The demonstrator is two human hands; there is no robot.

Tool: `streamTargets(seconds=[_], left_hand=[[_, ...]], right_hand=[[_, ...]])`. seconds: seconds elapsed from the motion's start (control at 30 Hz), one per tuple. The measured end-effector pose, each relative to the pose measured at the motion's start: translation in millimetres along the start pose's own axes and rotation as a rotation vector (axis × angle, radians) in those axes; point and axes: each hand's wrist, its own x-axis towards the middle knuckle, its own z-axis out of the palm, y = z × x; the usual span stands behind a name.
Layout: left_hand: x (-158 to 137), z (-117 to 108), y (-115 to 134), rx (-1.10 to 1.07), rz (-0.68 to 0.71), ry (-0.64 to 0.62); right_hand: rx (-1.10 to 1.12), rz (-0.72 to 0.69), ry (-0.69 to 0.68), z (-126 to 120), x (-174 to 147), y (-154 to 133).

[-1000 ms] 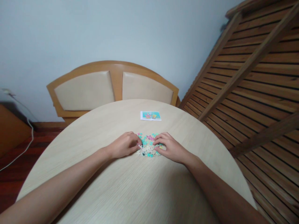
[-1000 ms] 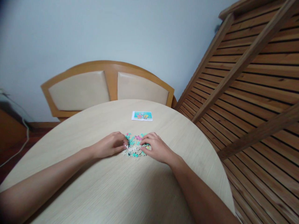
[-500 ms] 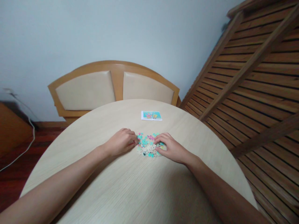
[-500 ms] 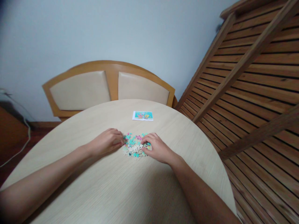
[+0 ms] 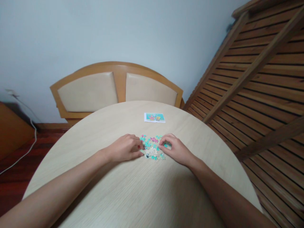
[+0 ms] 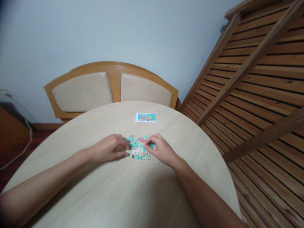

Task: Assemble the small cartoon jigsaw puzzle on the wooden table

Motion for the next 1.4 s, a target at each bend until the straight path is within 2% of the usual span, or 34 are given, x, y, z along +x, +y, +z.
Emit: streamTargets(seconds=[0.13, 0.37, 0.57, 0.8, 0.97, 1.13, 1.27, 1.4], left_hand=[[0, 4, 4, -0.005, 0.012, -0.049], [2, 8, 4, -0.070, 0.017, -0.030], [2, 6, 7, -0.102, -0.007, -0.025], [3, 2, 10, -0.086, 0.062, 0.034], [2, 0, 12, -0.038, 0.171, -0.024], [2, -1, 11, -0.113, 0.217, -0.067], [2, 3, 9, -0.115, 0.200, -0.060], [3, 8, 8, -0.091, 0.176, 0.004]], right_hand=[[-0.115, -0.066, 0.020, 1, 1, 2], [-0.199, -0.117, -0.039, 4, 0, 6], [-0.152, -0.180, -0.089, 3, -3, -2], [-0.166, -0.238, -0.158, 6, -6, -12], [-0.184, -0.257, -0.163, 6, -6, -10], [-0.171, -0.275, -0.164, 4, -5, -11], [-0.162, -0.295, -0.169, 4, -5, -11], [-0.161, -0.309, -0.170, 3, -5, -9]])
